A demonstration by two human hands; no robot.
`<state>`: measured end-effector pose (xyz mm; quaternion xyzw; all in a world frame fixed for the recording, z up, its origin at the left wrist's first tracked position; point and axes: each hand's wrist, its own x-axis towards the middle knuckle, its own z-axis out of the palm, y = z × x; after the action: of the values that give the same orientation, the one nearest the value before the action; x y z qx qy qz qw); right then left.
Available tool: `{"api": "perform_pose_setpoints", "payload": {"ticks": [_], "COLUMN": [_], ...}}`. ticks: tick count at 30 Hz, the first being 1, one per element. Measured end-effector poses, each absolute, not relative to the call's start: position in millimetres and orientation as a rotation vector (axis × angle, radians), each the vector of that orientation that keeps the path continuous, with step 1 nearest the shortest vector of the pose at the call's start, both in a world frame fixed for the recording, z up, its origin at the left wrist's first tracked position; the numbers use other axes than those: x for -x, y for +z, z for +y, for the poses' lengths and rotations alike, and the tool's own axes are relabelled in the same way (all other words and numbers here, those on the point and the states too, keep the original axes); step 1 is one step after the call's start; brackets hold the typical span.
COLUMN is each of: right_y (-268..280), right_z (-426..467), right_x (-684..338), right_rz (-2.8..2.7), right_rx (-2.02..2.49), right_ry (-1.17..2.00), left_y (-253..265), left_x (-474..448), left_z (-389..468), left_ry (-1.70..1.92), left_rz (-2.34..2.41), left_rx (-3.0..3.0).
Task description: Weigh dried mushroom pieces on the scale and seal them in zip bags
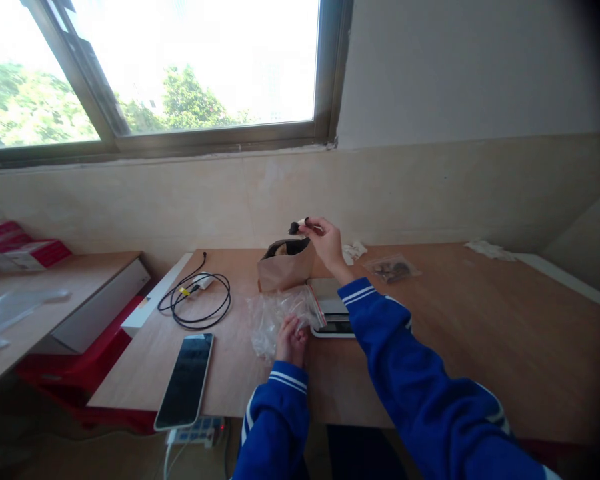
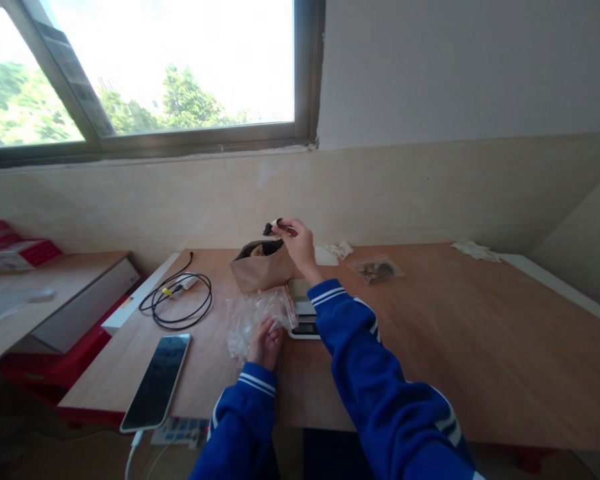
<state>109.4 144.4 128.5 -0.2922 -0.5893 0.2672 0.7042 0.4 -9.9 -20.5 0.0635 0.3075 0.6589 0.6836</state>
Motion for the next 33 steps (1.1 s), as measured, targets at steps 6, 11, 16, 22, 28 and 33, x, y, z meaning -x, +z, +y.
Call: {"api": "perform_pose_setpoints", "payload": {"ticks": [6,11,16,22,28,33], "right_y": [138,139,140,142,131,130], "right_z": [142,137,130,120,115,120], "right_x": [-108,-107,-115,-120,-122,-120], "right_rz": [-1.431,-1.723,-1.839,-1.869,-1.709,-1.337], "right_rx": [0.62,0.665,0.694,0.671,0.643,0.595], "right_ry": [0.645,0.523,0.45,0.493,0.548,0.739], "left_y": [-20,-19,-20,-19,-19,-19], "left_x": [0,0,0,0,1,0], "left_z": [-11,-11,-10,-10,-10,-11], "left_ry": [1.489,1.484,1.489,1.494,1.491,1.499], "left_rz": [0.676,0.691,0.674,0.662,0.65,0.67], "left_rx": [-0.139,-0.133,-0.112,-0.095,-0.116,-0.134]}}
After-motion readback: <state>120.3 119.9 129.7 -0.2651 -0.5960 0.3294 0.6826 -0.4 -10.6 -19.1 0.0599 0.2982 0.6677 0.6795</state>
